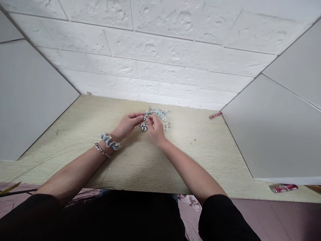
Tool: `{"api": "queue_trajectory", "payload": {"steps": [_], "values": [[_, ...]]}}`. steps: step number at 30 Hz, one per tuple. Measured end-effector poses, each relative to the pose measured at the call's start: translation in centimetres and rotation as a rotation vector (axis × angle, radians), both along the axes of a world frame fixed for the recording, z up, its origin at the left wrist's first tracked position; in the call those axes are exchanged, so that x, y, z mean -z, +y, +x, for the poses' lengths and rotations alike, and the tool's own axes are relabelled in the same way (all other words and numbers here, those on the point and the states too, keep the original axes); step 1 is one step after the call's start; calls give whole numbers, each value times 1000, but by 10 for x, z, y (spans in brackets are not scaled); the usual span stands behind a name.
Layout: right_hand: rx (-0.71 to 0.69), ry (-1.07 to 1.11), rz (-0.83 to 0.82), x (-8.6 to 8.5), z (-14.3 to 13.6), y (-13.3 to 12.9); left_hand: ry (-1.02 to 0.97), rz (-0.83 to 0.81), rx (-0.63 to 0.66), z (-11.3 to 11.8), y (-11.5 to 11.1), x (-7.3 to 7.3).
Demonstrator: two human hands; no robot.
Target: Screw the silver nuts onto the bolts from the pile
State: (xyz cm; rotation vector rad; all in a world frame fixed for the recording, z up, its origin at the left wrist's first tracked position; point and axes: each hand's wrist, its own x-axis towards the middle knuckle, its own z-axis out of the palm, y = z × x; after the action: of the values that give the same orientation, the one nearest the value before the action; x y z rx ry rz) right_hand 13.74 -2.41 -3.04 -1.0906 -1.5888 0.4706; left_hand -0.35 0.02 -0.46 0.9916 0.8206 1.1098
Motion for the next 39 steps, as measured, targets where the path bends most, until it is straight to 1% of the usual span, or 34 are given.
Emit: {"api": "queue_trajectory", "payload": {"steps": [9,13,18,21,26,32,37,39], "values": [[-8,-26,-6,-4,0,-1,40,31,-28,-1,1,2],[-14,-39,-19,-4,0,-1,72,42,-19,-1,2,4],[18,-21,-115,0,1,1,162,99,-5,-2,0,2],[5,16,-168,3,2,1,196,116,2,-3,-1,1],[-20,36,-211,2,1,-1,188,104,23,-3,0,2],[-31,58,-209,1,-1,-3,101,49,79,-3,1,2],[-26,153,-238,6,-1,-1,114,72,93,-2,0,3],[-37,161,-218,6,-1,-1,123,84,89,-1,0,3]]}}
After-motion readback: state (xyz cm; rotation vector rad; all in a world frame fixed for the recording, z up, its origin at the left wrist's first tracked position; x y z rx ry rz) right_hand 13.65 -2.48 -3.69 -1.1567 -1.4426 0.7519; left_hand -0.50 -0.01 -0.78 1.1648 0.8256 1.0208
